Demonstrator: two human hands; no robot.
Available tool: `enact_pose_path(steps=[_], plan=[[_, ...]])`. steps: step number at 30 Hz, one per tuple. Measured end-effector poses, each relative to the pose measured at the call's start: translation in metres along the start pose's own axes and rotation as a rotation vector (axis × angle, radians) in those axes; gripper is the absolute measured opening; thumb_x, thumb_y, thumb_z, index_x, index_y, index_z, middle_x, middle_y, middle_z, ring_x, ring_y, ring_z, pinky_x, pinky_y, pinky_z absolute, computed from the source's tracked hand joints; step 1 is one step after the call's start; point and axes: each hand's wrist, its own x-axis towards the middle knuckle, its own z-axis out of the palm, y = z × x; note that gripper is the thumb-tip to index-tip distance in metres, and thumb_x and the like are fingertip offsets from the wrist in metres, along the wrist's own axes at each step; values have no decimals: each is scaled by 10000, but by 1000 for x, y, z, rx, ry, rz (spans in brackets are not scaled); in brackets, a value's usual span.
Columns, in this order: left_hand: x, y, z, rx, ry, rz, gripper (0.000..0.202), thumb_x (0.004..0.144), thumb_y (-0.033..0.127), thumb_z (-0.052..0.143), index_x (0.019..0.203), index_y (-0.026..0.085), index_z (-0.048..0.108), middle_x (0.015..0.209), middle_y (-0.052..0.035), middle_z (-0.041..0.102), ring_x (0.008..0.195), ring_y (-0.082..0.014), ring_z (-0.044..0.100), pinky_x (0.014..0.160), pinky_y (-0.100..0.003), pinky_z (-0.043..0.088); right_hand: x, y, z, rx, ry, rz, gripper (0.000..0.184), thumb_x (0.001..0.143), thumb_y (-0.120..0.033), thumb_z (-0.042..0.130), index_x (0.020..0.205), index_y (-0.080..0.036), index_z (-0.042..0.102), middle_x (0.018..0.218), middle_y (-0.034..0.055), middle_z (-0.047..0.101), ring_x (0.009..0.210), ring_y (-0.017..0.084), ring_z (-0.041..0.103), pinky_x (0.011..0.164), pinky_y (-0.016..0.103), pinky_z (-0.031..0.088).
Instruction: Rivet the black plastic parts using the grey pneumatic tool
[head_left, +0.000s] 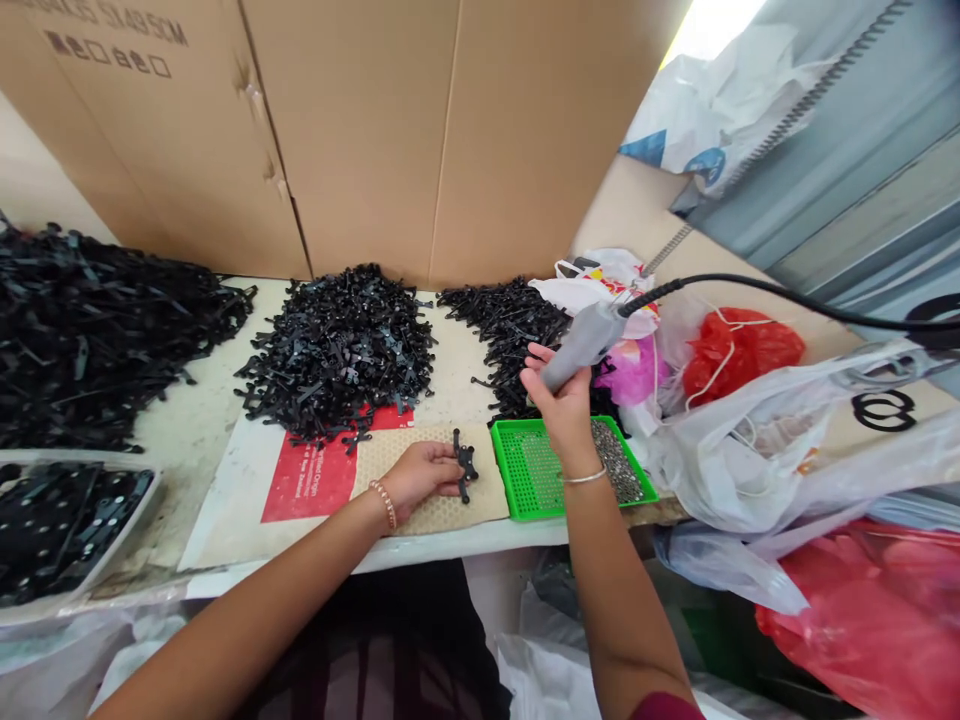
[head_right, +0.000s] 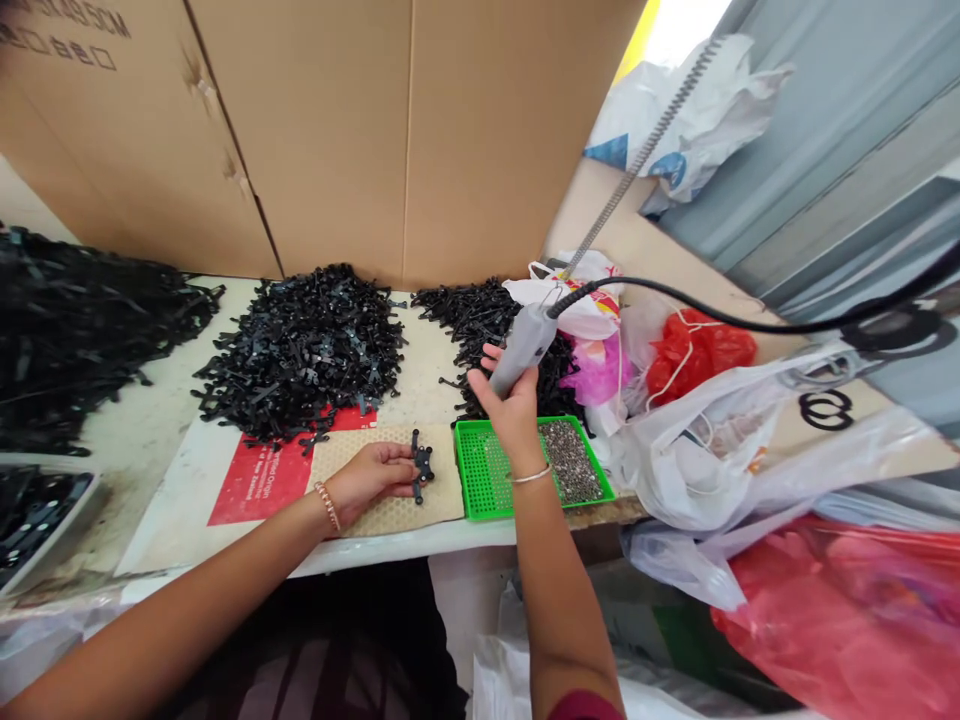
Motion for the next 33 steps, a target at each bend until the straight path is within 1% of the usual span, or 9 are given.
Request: enact_pose_path(steps=[2,4,7,10,12,16,19,26,33], plan=[[0,0,1,-5,-12,8,196,638,79,724,829,113,695,812,-87,732,738,-158,689,631,-208,544,9,-6,8,30,7,33,413,754,-436,706,1071,-213,562,948,37,649,822,171,608,778,322,516],[0,-1,1,-16,-18,18,199,635,82,728,829,113,698,808,-86,732,742,-161,688,629,-210,544,8,-11,9,46,-27,76,456,738,-434,720,1104,-207,570,794,-2,634,693,151,587,667,288,512],[0,0,0,-28,-16,22,212,630,79,734,835,119,703,806,-75,731,732,-155,686,632,-210,547,-5,-13,5,42,-113,120,518,734,-414,727,1182,-223,550,684,-45,568,587,126,528,546,247,473],[-1,2,0,-28,-14,2,202,635,65,727,828,120,701,802,-71,729,715,-149,684,634,-211,552,-19,-7,1,76,-132,127,458,768,-380,699,1174,-235,543,671,-55,539,592,118,514,554,239,460],[-2,3,0,-24,-10,-7,194,644,55,714,827,119,698,805,-72,730,712,-147,684,629,-208,552,-23,1,0,125,-77,130,416,765,-362,701,1130,-235,548,650,-62,525,576,110,501,551,232,447],[-1,2,0,-13,-15,-8,207,660,74,721,860,119,696,800,-77,733,732,-152,690,639,-204,550,-22,20,4,215,75,184,351,749,-405,700,1011,-211,569,505,-96,408,434,87,377,445,217,355],[0,1,0,-16,-19,-7,214,653,94,745,858,120,693,786,-75,733,719,-150,691,624,-196,546,-21,29,7,278,119,228,347,747,-456,690,952,-206,563,458,-109,351,401,85,333,421,219,319],[0,0,0,-40,-5,-13,232,653,81,743,878,119,698,798,-83,737,726,-154,694,622,-195,550,-27,31,9,327,57,251,332,739,-471,700,902,-217,559,452,-111,348,397,85,328,433,228,323],[0,1,0,-37,-3,-22,267,645,87,752,906,109,697,788,-86,733,721,-153,693,635,-206,551,-27,34,9,316,64,247,321,742,-456,705,904,-218,562,454,-108,367,396,85,336,429,225,317]])
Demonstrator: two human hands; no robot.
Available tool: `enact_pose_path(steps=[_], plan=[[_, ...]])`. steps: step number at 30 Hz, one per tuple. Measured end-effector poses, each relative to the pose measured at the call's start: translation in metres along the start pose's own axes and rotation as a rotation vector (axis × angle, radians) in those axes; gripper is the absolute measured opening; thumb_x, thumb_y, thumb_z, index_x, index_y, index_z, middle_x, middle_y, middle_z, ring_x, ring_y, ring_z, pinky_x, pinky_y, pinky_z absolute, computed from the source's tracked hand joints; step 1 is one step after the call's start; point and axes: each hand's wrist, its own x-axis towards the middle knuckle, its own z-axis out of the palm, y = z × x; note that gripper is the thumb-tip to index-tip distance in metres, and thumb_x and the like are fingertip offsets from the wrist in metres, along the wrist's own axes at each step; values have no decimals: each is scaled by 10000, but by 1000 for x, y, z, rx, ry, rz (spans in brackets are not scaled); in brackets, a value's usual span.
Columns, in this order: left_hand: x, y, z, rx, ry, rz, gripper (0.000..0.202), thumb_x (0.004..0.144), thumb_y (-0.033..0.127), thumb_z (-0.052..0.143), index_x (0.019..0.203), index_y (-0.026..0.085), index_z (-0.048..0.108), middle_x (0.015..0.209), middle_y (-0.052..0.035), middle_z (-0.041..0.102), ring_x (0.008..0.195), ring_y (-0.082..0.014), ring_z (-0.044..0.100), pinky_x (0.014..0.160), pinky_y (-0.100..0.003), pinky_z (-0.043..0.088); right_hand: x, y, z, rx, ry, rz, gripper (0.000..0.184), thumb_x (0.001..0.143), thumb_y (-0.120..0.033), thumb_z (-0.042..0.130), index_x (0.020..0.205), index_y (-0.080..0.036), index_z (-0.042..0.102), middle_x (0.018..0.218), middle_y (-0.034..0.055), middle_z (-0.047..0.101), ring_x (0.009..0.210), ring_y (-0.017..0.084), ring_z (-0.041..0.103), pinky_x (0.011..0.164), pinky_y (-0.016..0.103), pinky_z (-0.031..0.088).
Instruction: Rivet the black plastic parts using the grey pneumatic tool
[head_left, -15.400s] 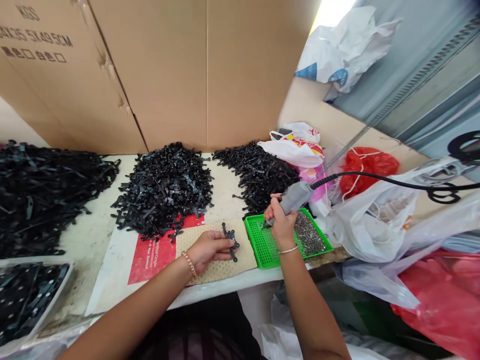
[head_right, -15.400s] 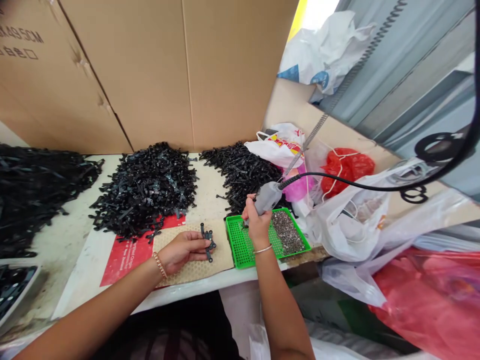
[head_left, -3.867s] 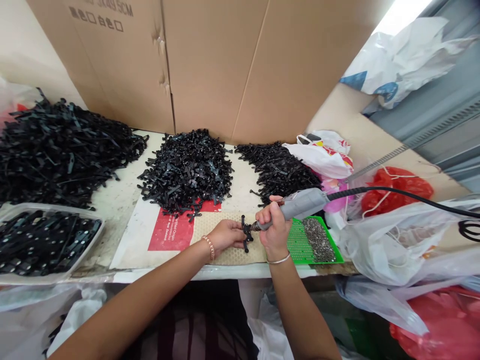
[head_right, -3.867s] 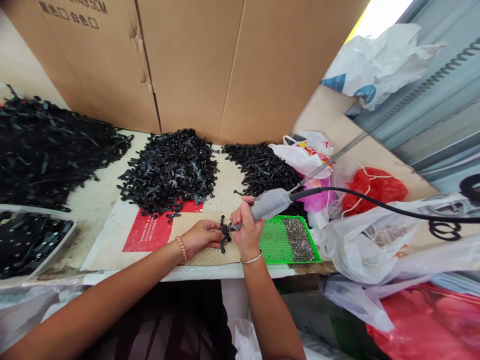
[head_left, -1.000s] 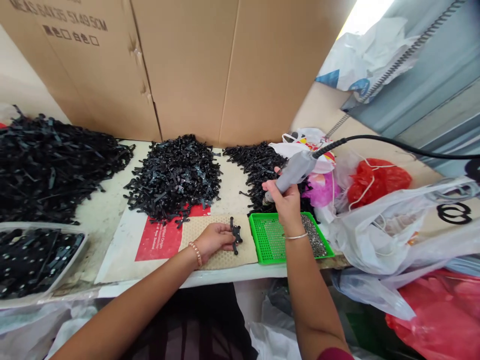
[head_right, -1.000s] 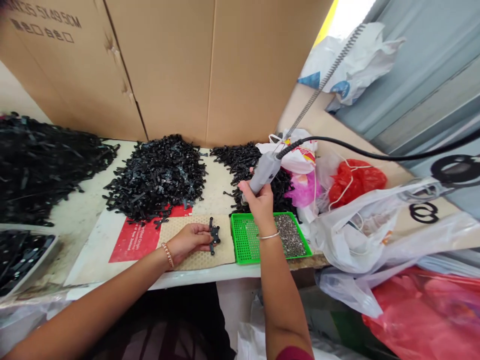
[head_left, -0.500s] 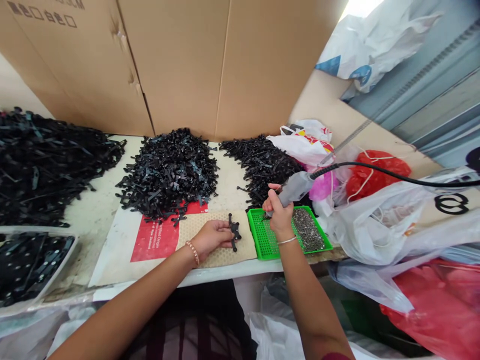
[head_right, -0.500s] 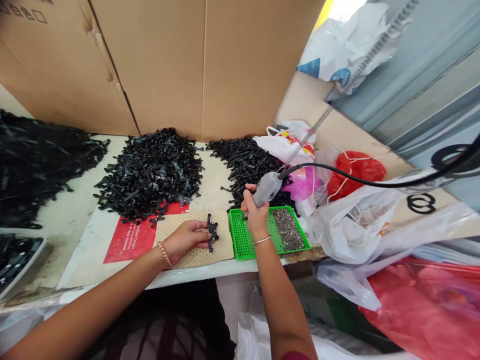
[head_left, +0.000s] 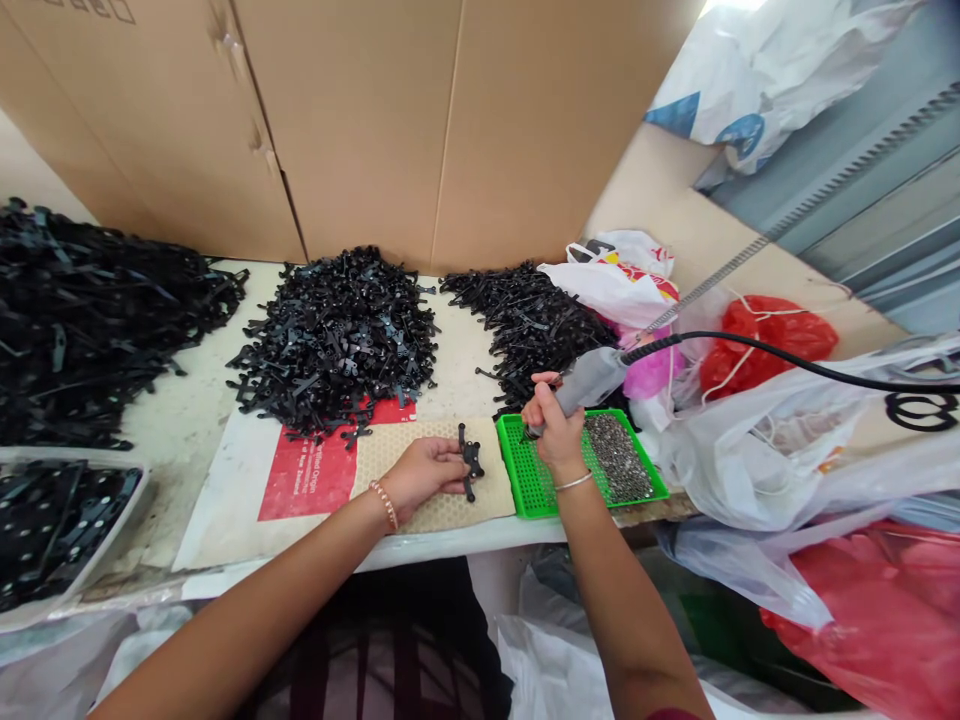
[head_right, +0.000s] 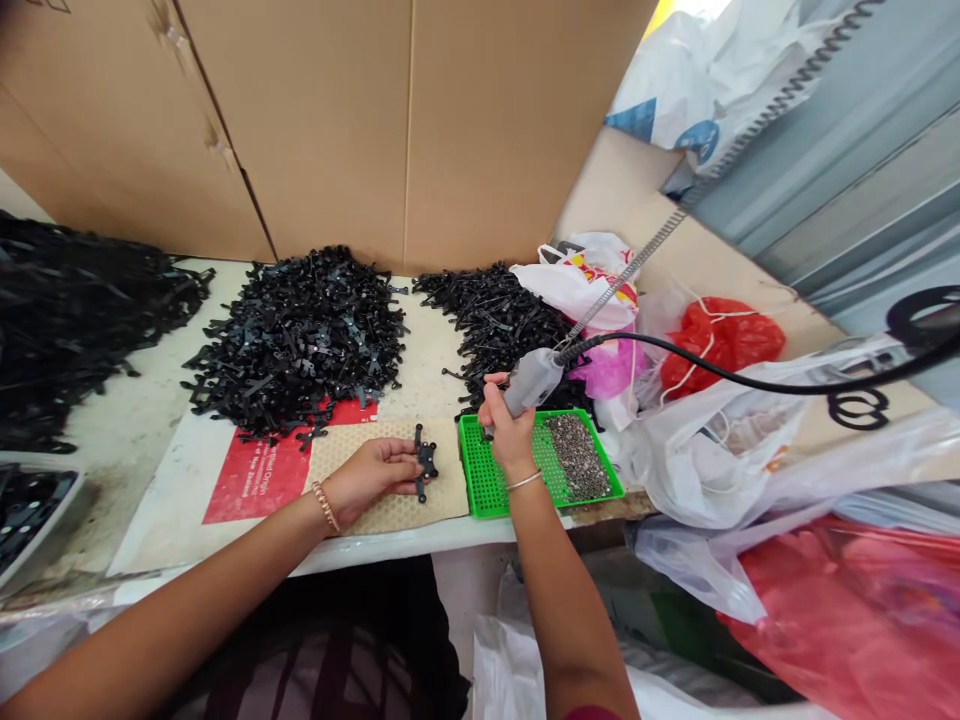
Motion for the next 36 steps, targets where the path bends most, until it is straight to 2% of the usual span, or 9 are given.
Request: enact_pose_path(steps=[11,17,22,26,29,33,36], plan=[[2,-3,-1,-21,-16,12,274,639,90,757,906,104,696,796,-90,735,729,-158,695,636,-209,559,-1,3,-3,-35,-45,-10,308,770,-431,691,930,-208,551,465,-104,387,405,84,356,430,226,314],[0,0,0,-10,2,3,261,632,79,755,884,109,695,777,-77,730,700,-145,688,623,-202,558,-1,8,-3,-19,-25,-16,313,743,-424,719,869,-216,522,497,-103,404,408,79,369,427,225,323],[0,1,1,-10,4,-2,222,615,76,762,822,116,692,753,-64,719,715,-157,689,620,-206,549,-1,-7,1,20,9,-44,322,745,-408,719,953,-207,578,450,-109,396,395,78,352,432,216,320],[2,0,0,7,-4,-2,244,602,94,776,830,111,692,769,-71,715,725,-160,681,633,-223,545,-9,-35,16,170,65,-89,361,753,-425,703,1032,-237,572,441,-125,352,388,75,298,445,207,329],[3,0,0,9,-16,15,216,599,91,767,800,111,692,755,-54,702,700,-140,663,642,-223,543,-23,-46,34,274,13,-70,317,779,-443,675,1005,-250,566,449,-124,323,386,76,274,450,208,329],[2,1,1,-3,-19,29,190,594,79,756,768,113,687,714,-29,677,666,-120,638,636,-220,539,-40,-40,55,295,-44,-3,296,774,-439,684,957,-243,558,441,-121,325,389,77,281,448,207,315],[0,1,2,-17,-16,35,206,580,84,771,764,115,682,702,-25,669,669,-126,639,646,-232,540,-44,-31,63,260,-40,10,283,772,-442,682,917,-239,548,439,-121,327,391,75,272,449,206,314]])
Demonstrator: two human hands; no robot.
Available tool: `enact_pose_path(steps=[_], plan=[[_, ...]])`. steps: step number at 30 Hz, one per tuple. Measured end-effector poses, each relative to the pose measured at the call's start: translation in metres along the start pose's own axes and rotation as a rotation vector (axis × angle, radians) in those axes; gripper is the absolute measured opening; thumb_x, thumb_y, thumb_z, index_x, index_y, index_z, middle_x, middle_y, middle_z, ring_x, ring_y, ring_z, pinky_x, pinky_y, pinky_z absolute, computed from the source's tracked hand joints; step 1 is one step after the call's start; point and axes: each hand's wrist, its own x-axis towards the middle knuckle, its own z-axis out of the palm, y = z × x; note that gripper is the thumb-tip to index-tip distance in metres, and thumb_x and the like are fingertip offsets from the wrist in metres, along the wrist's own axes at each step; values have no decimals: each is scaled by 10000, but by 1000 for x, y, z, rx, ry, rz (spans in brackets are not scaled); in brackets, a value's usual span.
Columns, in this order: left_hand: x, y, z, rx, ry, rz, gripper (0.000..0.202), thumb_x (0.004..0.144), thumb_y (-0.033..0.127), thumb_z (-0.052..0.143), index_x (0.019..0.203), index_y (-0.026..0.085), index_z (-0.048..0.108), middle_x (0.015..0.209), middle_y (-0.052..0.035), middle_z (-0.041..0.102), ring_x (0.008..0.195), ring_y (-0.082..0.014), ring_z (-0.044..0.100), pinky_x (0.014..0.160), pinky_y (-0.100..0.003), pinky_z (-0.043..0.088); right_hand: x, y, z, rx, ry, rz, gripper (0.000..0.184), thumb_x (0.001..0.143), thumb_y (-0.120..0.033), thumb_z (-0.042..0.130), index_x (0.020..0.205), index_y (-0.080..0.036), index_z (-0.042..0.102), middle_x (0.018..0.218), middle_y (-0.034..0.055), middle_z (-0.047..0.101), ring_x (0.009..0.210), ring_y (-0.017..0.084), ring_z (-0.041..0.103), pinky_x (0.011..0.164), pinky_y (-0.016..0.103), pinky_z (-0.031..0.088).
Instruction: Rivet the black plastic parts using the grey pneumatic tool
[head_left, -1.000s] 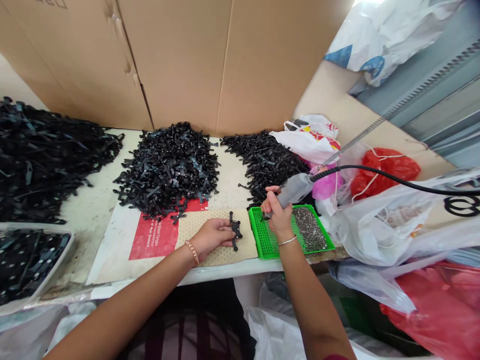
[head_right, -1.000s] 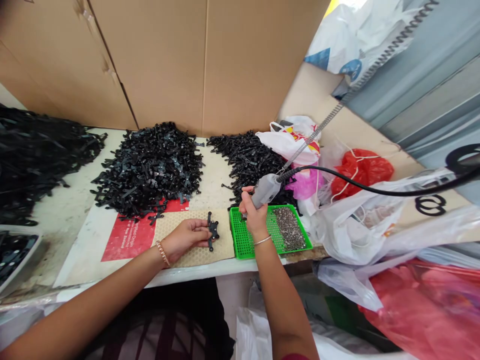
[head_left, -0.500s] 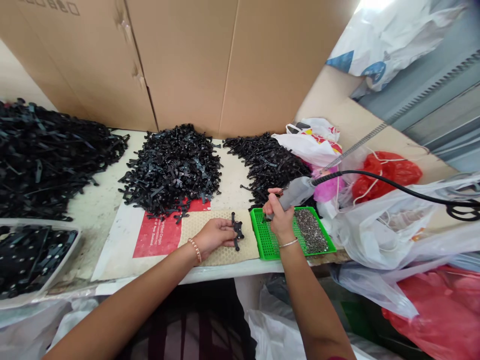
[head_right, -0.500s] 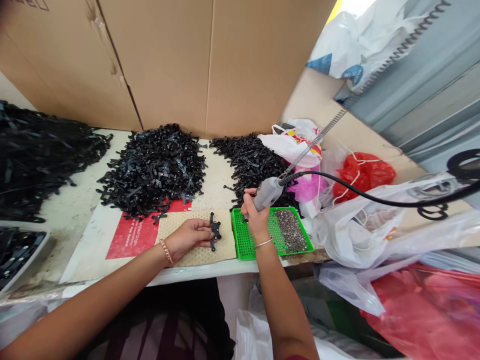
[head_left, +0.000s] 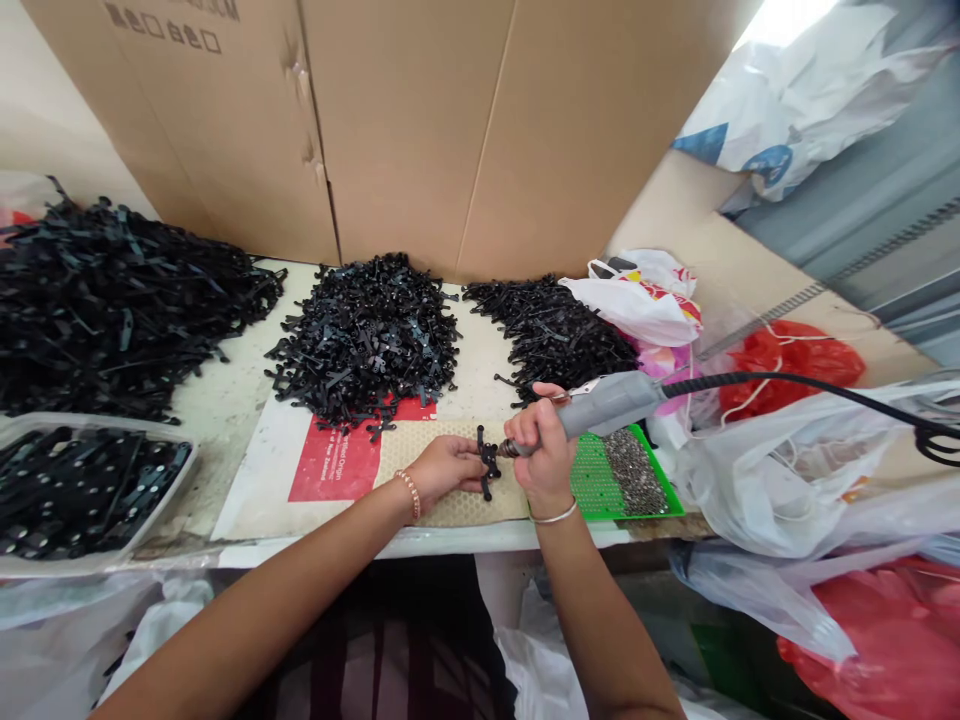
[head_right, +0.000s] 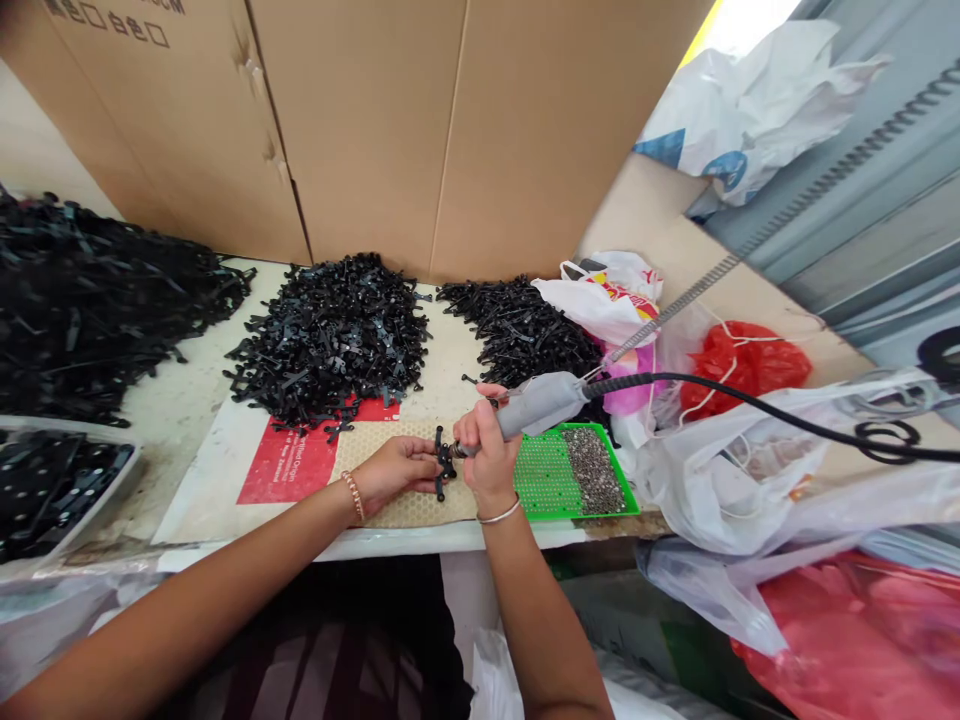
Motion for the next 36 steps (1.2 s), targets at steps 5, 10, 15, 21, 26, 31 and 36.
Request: enact_pose_path(steps=[5,10,15,21,26,31,36], plan=[[0,-1,-1,-20,-10,6,199,575,86,769,749,114,676,677,-18,655,655,-122,634,640,-231,540,0,4,0,-4,4,12,267,773,-425,678,902,-235,541,442,-121,321,393,73,271,449,206,311],[4,-5,-2,-7,-27,23,231,566,123,787,768,111,677,709,-29,659,658,-122,633,644,-237,536,0,4,0,-48,9,8,289,764,-449,675,902,-245,525,442,-122,323,393,79,269,450,214,307],[5,-6,-4,-6,-33,30,230,564,115,771,773,108,676,725,-30,657,658,-117,629,636,-229,540,0,5,0,-32,11,9,280,758,-426,684,899,-241,528,443,-124,329,391,74,270,451,211,310],[4,-5,-3,-12,-42,30,261,540,151,807,761,112,674,714,-30,660,671,-119,632,643,-224,539,-1,7,-1,-26,4,-9,259,763,-400,682,895,-232,535,447,-121,335,394,72,276,450,210,312],[3,-4,-2,4,-41,30,242,555,152,791,760,115,668,703,-21,656,665,-120,631,639,-227,541,-2,8,1,-53,5,-1,270,764,-413,672,905,-238,522,447,-125,325,395,75,265,460,215,312],[2,-3,-2,21,-27,18,235,563,147,792,759,117,665,685,-11,650,634,-108,617,624,-223,532,-4,9,0,-68,-16,0,267,778,-417,660,912,-244,506,454,-124,318,402,81,285,460,218,318],[1,-2,-1,31,-16,17,224,579,150,790,764,114,668,688,-17,655,627,-111,619,644,-239,534,-5,14,-3,-73,-63,-2,247,804,-410,649,910,-242,503,466,-119,328,405,83,308,455,220,325]])
